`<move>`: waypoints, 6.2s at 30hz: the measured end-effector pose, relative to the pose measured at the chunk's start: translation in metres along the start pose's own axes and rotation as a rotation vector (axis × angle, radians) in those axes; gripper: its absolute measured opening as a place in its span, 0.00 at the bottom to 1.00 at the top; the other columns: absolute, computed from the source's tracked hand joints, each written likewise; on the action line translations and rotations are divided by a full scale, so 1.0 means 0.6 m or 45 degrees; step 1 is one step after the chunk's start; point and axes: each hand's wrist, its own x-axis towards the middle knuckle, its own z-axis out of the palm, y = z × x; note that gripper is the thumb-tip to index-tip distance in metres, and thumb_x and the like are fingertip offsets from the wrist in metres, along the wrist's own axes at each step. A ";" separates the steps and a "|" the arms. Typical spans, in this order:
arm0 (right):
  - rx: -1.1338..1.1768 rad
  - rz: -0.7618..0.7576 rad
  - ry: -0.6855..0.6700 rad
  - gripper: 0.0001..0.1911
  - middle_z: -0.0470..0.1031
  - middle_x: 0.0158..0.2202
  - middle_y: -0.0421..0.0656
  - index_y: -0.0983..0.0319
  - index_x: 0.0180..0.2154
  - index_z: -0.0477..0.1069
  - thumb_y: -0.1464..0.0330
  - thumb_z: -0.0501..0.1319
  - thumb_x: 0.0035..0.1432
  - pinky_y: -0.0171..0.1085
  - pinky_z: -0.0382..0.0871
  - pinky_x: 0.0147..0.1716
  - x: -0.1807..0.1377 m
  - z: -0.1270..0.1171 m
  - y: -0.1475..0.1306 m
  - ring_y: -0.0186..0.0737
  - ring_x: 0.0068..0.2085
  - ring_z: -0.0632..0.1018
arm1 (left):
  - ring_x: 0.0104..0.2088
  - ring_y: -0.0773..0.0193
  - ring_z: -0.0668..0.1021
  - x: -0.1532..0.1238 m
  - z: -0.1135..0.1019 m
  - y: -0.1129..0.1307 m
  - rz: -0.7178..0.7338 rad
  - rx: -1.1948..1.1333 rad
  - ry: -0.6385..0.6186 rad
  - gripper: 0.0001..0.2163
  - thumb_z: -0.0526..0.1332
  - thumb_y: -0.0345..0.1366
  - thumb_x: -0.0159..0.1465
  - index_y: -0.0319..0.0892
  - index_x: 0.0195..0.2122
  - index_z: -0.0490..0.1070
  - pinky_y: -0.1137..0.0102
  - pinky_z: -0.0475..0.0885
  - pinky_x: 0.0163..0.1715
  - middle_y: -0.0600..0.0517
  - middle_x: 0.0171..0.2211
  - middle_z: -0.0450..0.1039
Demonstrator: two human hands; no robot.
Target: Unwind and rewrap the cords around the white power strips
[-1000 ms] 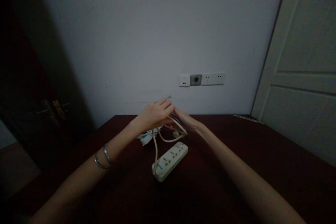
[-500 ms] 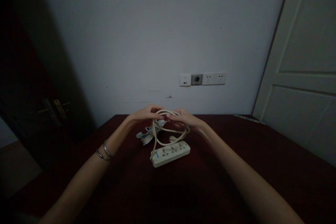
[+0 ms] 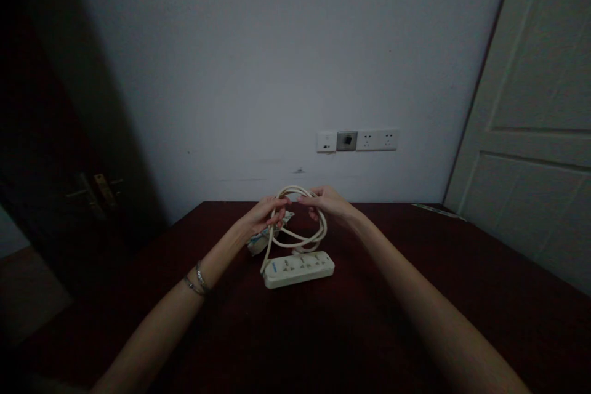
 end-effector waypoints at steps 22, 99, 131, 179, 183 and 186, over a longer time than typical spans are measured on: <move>-0.539 0.055 -0.139 0.15 0.60 0.11 0.35 0.64 0.18 0.68 0.61 0.68 0.39 0.29 0.52 0.11 0.003 0.005 -0.040 0.26 0.13 0.61 | 0.42 0.60 0.74 -0.025 0.014 -0.021 0.467 0.644 0.237 0.19 0.56 0.22 0.47 0.41 0.40 0.74 0.68 0.67 0.44 0.48 0.40 0.74; -0.046 -0.251 0.024 0.25 0.75 0.32 0.42 0.62 0.41 0.68 0.66 0.70 0.39 0.33 0.68 0.28 -0.025 0.006 -0.071 0.34 0.29 0.75 | 0.09 0.76 0.58 -0.011 0.027 0.096 0.195 0.677 0.215 0.13 0.60 0.41 0.57 0.39 0.21 0.63 0.77 0.50 0.11 0.61 0.09 0.53; 0.991 -0.234 0.800 0.13 0.55 0.11 0.26 0.60 0.25 0.59 0.74 0.64 0.43 0.26 0.56 0.12 0.018 0.110 0.008 0.23 0.12 0.56 | 0.20 0.66 0.75 -0.017 0.016 0.025 0.198 -0.179 0.404 0.08 0.64 0.34 0.51 0.38 0.27 0.65 0.71 0.72 0.24 0.55 0.19 0.68; 1.470 -0.252 0.839 0.26 0.46 0.12 0.31 0.59 0.18 0.40 0.56 0.54 0.54 0.36 0.68 0.27 0.040 0.268 0.110 0.30 0.15 0.57 | 0.30 0.65 0.77 -0.092 -0.066 -0.024 -0.221 0.146 0.087 0.12 0.66 0.38 0.53 0.34 0.33 0.73 0.75 0.68 0.31 0.44 0.31 0.76; 1.488 -0.176 0.826 0.21 0.54 0.13 0.33 0.58 0.18 0.45 0.58 0.54 0.53 0.38 0.70 0.30 0.038 0.281 0.111 0.33 0.18 0.66 | 0.23 0.68 0.75 -0.084 -0.060 -0.039 -0.212 0.338 0.372 0.08 0.57 0.34 0.59 0.36 0.26 0.70 0.76 0.67 0.24 0.49 0.22 0.74; 1.483 -0.096 0.792 0.15 0.64 0.18 0.36 0.57 0.19 0.53 0.61 0.54 0.53 0.38 0.72 0.33 0.026 0.285 0.114 0.36 0.25 0.73 | 0.19 0.70 0.73 -0.072 -0.066 -0.047 -0.180 0.408 0.421 0.09 0.55 0.30 0.59 0.36 0.22 0.69 0.78 0.66 0.22 0.52 0.18 0.71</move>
